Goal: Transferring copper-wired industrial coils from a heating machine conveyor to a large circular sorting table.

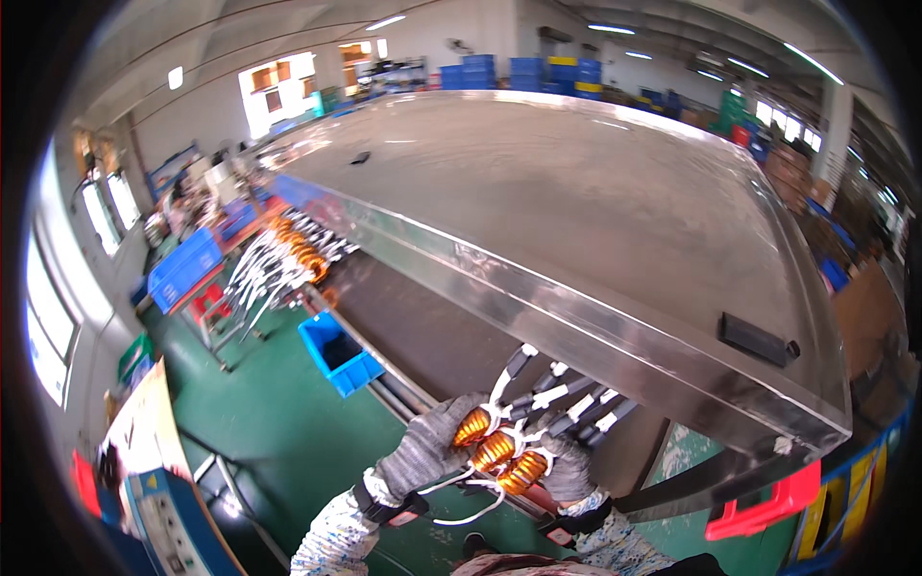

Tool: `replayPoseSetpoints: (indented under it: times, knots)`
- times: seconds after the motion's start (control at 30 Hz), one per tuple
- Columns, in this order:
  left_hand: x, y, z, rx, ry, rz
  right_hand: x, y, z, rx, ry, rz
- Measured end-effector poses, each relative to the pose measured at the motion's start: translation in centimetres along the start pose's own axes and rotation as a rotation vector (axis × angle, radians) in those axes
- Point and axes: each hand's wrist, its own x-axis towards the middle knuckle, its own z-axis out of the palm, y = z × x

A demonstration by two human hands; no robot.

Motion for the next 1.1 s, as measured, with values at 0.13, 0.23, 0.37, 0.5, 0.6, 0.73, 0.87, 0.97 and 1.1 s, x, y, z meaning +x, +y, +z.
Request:
replayPoseSetpoints:
  times: [0.13, 0.23, 0.37, 0.5, 0.6, 0.73, 0.87, 0.97, 1.1]
  knots:
    - [-6.5, 2.7, 2.2, 0.150, 0.264, -0.130, -2.3, 0.0, 3.0, 0.009, -0.204, 0.118]
    - [-11.5, 4.9, 4.3, 0.182, 0.438, -0.274, -4.2, 1.0, 3.8, 0.108, -0.166, 0.386]
    - [-17.4, 9.7, 6.3, 0.344, 0.566, -0.507, -7.7, 3.4, 5.0, 0.014, -0.147, 0.629]
    - [-24.4, 14.2, 9.4, 0.440, 0.663, -0.673, -13.4, 5.7, 6.7, 0.118, -0.340, 0.864]
    - [-29.8, 17.6, 12.5, 0.479, 0.706, -0.788, -19.4, 6.8, 7.8, 0.113, -0.337, 0.890]
    - [-34.5, 21.6, 17.7, 0.492, 0.817, -0.926, -24.4, 8.4, 6.2, 0.015, -0.308, 1.130]
    - [-40.9, 28.2, 24.9, 0.500, 0.992, -1.113, -32.9, 8.4, 7.6, -0.098, -0.446, 1.283]
    - [-46.1, 34.9, 30.6, 0.494, 1.164, -1.190, -41.2, 9.2, 6.5, -0.143, -0.497, 1.479]
    - [-51.6, 43.3, 37.4, 0.526, 1.404, -1.339, -51.8, 9.2, 7.7, -0.221, -0.643, 1.722]
